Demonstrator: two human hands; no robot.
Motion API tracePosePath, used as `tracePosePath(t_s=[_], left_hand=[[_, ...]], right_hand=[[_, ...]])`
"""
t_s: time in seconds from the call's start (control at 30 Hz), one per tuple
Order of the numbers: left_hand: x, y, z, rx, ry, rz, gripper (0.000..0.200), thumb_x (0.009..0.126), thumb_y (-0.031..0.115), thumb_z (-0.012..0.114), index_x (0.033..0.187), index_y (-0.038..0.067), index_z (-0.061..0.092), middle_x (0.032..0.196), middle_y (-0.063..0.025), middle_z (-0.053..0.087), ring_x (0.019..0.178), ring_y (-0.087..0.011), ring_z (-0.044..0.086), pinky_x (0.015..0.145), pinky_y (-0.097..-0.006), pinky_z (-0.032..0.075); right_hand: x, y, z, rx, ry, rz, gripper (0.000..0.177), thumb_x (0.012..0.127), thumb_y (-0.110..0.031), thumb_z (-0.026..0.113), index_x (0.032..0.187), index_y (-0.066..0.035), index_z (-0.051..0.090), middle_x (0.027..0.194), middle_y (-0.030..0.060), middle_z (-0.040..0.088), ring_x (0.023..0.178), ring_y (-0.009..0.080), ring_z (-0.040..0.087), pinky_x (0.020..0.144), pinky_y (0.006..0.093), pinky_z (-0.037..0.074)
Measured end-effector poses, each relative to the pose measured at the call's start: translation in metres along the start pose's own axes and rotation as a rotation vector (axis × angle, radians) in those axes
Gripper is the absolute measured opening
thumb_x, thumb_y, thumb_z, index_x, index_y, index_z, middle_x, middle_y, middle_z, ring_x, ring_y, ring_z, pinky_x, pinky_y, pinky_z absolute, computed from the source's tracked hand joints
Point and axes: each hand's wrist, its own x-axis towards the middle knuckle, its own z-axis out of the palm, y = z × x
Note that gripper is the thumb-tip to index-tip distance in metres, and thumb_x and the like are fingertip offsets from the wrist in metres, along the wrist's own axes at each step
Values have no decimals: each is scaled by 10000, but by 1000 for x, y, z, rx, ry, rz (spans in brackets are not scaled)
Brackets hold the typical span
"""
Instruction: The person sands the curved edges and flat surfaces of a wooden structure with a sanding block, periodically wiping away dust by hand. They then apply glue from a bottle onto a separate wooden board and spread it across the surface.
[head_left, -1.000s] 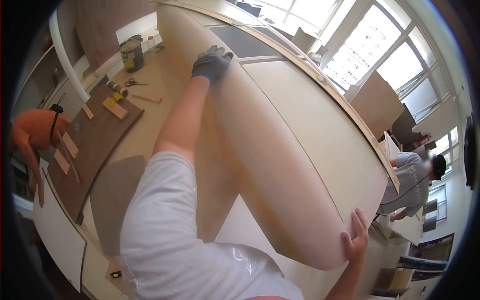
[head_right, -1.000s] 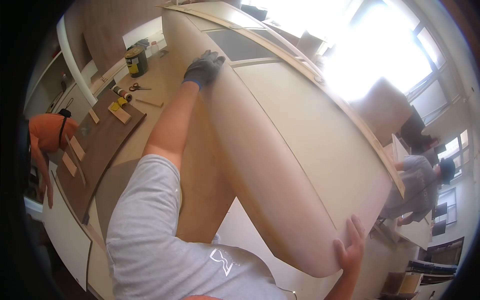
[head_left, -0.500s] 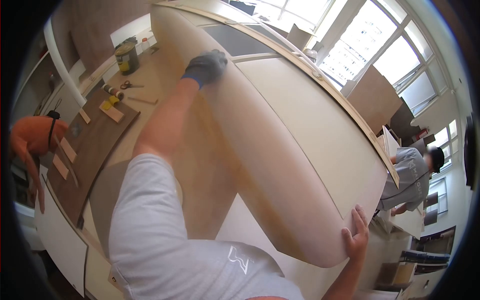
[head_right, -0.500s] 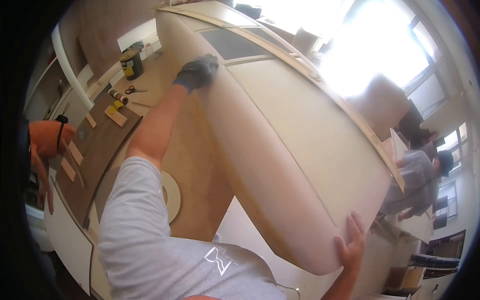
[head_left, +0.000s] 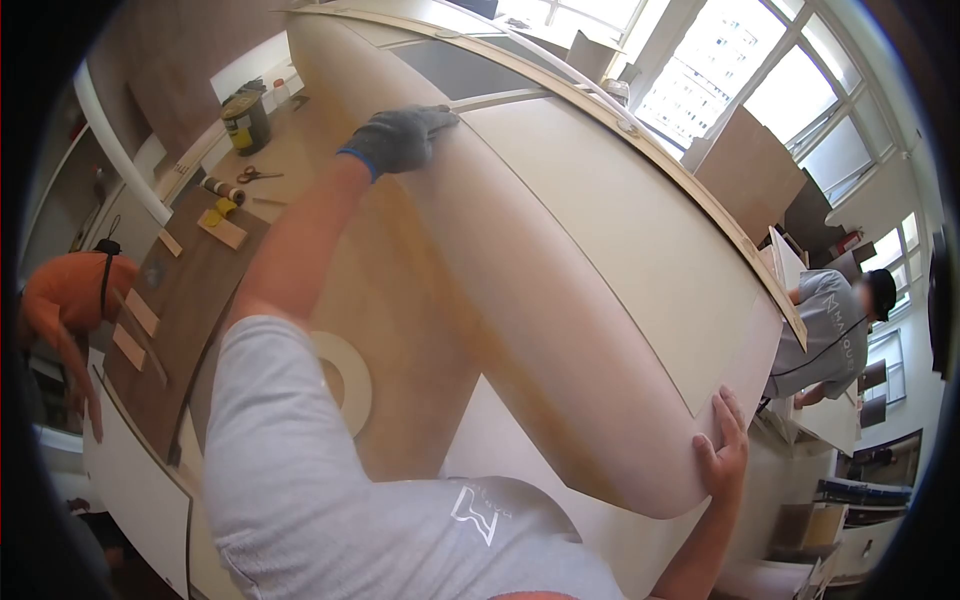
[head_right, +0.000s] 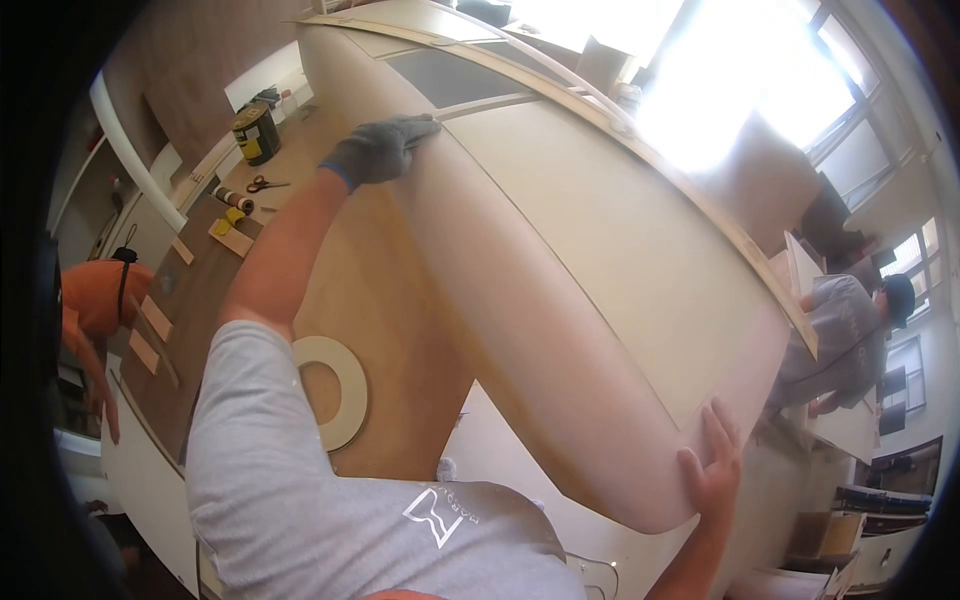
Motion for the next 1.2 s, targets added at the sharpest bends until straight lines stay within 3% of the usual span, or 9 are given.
tracePosePath(t_s=[0.1, 0.27, 0.37, 0.5, 0.63, 0.67, 0.8, 1.0, 1.2], left_hand=[[0, 69, -13, 201, -187, -77, 500, 900, 103, 552, 1388, 122, 661, 1391, -127, 671, 1292, -341, 619, 1102, -421, 504], [-4, 18, 0, -16, -21, -58, 565, 853, -4, 507, 1396, 76, 639, 1387, -195, 653, 1287, -374, 617, 1147, -425, 466], [-6, 101, -17, 207, -255, -126, 579, 854, 2, 535, 1422, 73, 625, 1407, -196, 647, 1315, -376, 604, 1156, -428, 457], [-34, 86, 15, 258, 161, 409, 469, 848, 98, 603, 1314, 56, 643, 1329, -201, 672, 1217, -408, 611, 1044, -465, 492], [-20, 64, 11, 216, 112, 14, 515, 866, 110, 594, 1378, 69, 625, 1426, -160, 643, 1289, -389, 602, 1102, -463, 466], [-21, 88, 5, 241, -171, -109, 558, 945, 109, 547, 1502, 71, 552, 1533, -173, 567, 1408, -393, 536, 1203, -445, 401], [-46, 102, 8, 251, -84, 302, 597, 954, 87, 524, 1551, 96, 500, 1589, -180, 502, 1481, -384, 462, 1237, -448, 360], [-13, 31, 10, 229, -103, -250, 600, 962, 98, 534, 1561, 112, 497, 1591, -169, 508, 1489, -374, 451, 1251, -493, 331], [-51, 57, 34, 244, 46, 80, 557, 1002, 136, 527, 1556, 99, 494, 1615, -192, 467, 1498, -374, 429, 1253, -430, 333]], right_hand=[[0, 6, 1, -29, 10, -33, 714, 849, -371, 748, 1432, 15, 605, 1546, 232, 537, 1464, 424, 461, 1223, 493, 350], [-3, 1, 1, 27, 13, -3, 703, 847, -348, 751, 1435, 7, 605, 1540, 228, 544, 1460, 424, 464, 1225, 499, 347], [-1, 3, 1, 14, 32, -10, 698, 847, -351, 754, 1430, 5, 610, 1538, 228, 547, 1460, 424, 464, 1224, 502, 347], [1, 5, 3, 16, 29, -17, 699, 850, -366, 759, 1425, 5, 614, 1541, 231, 545, 1466, 429, 459, 1223, 507, 348], [-1, 0, -1, -4, 17, 24, 841, 896, -605, 714, 1408, 54, 614, 1542, 249, 541, 1483, 414, 454, 1230, 493, 335], [0, 2, -1, -6, 20, 11, 842, 897, -607, 711, 1407, 55, 615, 1542, 250, 541, 1483, 414, 455, 1229, 493, 337], [2, 4, 3, 12, 42, 1, 842, 901, -614, 706, 1402, 57, 618, 1541, 253, 541, 1481, 415, 459, 1227, 495, 341], [-1, 1, 2, -7, 33, 11, 865, 896, -639, 705, 1406, 54, 616, 1535, 246, 550, 1479, 413, 462, 1224, 495, 344], [-1, 3, 3, 21, 17, 27, 733, 831, -390, 750, 1413, 36, 616, 1547, 249, 536, 1476, 430, 451, 1252, 507, 299]])
